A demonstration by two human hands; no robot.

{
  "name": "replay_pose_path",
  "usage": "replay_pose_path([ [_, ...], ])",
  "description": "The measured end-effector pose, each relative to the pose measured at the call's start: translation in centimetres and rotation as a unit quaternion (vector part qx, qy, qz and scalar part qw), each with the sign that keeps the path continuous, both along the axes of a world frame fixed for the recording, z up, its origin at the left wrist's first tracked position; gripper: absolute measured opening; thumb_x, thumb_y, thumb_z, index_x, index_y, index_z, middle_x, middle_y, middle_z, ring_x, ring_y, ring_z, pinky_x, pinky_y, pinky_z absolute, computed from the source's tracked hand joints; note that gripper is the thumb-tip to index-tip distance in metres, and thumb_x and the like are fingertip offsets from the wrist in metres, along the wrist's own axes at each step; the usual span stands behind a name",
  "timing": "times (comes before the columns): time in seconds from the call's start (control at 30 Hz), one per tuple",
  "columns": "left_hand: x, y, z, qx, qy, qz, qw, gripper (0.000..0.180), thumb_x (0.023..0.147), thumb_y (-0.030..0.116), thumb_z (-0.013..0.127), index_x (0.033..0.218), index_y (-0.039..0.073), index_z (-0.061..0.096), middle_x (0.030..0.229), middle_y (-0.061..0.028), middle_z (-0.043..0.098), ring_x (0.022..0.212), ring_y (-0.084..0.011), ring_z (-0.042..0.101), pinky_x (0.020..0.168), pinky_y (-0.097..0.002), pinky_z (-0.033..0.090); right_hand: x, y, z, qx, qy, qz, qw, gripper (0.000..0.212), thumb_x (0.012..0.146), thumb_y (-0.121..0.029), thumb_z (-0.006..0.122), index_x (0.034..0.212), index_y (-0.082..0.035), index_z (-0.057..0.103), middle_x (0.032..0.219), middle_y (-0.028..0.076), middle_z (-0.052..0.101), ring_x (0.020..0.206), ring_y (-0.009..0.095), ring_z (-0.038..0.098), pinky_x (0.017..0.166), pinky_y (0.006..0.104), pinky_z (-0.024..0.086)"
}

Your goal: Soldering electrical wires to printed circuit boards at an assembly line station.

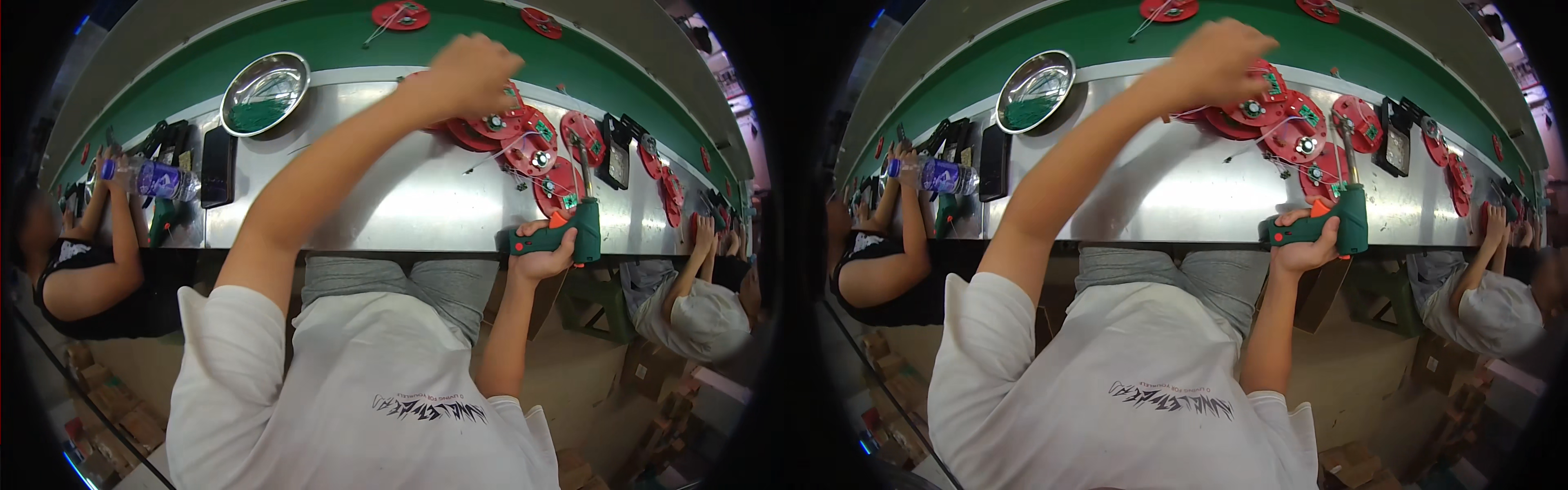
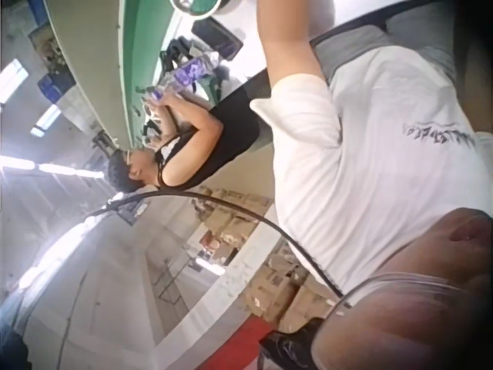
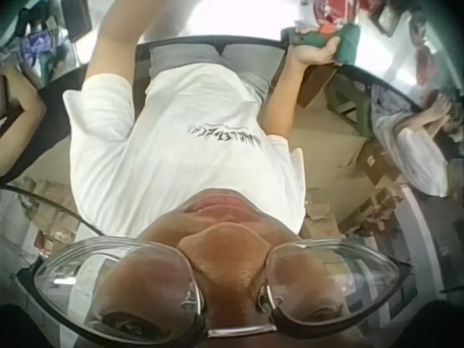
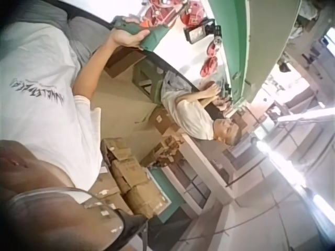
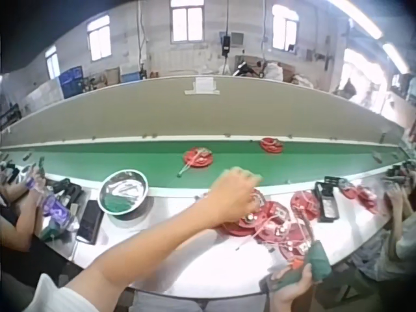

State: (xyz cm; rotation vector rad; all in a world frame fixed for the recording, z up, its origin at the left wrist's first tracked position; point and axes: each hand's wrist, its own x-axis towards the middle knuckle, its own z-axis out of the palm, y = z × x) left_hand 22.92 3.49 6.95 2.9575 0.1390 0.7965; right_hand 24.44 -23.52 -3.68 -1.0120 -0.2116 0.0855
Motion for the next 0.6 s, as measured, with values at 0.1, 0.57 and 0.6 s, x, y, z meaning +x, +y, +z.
replay_pose_path([
  [0.1,1.1,-2.4,-2.0,-0.027,0.141,-0.004,0.99,0.047,0.072,0.036,0.074,0.108,0.006,0.07,0.101,-0.0179,0.068,0.103,-0.0355,0.062,0.088,-0.0457,0.05,0.4,-0.4,-0.9,0.038,0.04,0.038,0.998,0.045,0.1,-0.04,0.041,0.108,0.003,0.055,0.077,0.016,0.061,0.046,0.022,0.052,0.046,0.0338,0.046],
  [0.57,-18.0,-4.3,-4.9,-0.143,-0.023,-0.055,0.988,0.034,0.071,0.03,0.076,0.097,0.009,0.068,0.105,-0.0122,0.065,0.101,-0.0307,0.059,0.093,-0.0419,0.046,-0.1,-0.7,0.0,-0.036,0.013,0.042,0.998,0.042,0.102,-0.04,0.038,0.111,-0.003,0.056,0.084,0.013,0.064,0.053,0.018,0.051,0.053,0.0326,0.043],
  [0.6,-19.0,-4.1,-6.2,-0.143,0.004,-0.042,0.989,0.034,0.072,0.029,0.076,0.099,0.009,0.068,0.107,-0.0119,0.065,0.103,-0.0303,0.059,0.094,-0.0421,0.046,-0.1,-0.8,-0.1,-0.039,0.014,0.04,0.998,0.042,0.102,-0.04,0.038,0.111,-0.003,0.056,0.084,0.013,0.064,0.053,0.018,0.051,0.053,0.0326,0.043],
])
